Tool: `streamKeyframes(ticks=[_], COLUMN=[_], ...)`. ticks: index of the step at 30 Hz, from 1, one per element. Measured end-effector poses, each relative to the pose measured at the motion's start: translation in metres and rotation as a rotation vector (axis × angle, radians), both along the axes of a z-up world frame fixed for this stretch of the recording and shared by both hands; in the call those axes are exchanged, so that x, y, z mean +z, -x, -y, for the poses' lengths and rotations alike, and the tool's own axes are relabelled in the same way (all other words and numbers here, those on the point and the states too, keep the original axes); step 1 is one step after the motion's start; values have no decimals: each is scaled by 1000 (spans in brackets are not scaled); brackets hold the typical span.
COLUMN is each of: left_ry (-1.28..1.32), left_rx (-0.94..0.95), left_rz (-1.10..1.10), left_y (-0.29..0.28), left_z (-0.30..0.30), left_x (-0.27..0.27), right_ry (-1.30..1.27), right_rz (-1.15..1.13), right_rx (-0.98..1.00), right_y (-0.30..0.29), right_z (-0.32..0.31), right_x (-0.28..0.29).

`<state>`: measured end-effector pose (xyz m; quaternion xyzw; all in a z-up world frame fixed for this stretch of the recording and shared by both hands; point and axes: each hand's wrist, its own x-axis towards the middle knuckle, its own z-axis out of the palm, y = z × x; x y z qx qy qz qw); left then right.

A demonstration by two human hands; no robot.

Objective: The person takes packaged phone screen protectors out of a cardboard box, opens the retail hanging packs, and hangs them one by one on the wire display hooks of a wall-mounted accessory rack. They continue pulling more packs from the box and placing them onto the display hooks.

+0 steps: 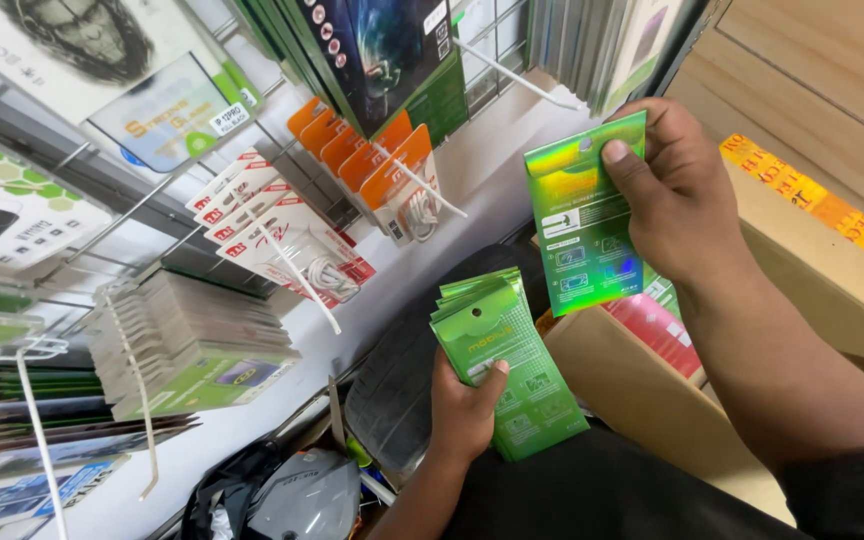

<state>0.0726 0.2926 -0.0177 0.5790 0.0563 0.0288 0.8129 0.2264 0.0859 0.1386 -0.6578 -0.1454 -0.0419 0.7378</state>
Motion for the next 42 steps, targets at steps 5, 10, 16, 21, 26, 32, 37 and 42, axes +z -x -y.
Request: streamKeyframes(ticks=[5, 10, 16, 21, 26, 32, 37, 42], left_ry=[-15, -29, -1, -7, -6, 7, -73, 52], left_rx=[-31, -37, -38, -33, -27, -38, -3, -18], left_rz=[-12, 10, 7, 0, -27, -19, 18, 97], left_y=[-1, -2, -4, -1, 2, 1, -18, -39], left_z=[3, 2, 1, 1, -2, -1, -2, 6], left_x=[7, 14, 17, 24, 28, 29, 36, 63], right_ry=[25, -12, 62, 64, 180, 469, 143, 108], right_rz=[68, 94, 147, 216, 307, 492, 96, -124], right_rx=[-17, -22, -49, -75, -206, -475, -12, -77], right_y=[-2, -20, -78, -142, -176, -152, -54, 53], right_z=[1, -4, -31, -79, -111, -112, -79, -49], right_x=[7, 2, -26, -44, -62, -77, -108, -92])
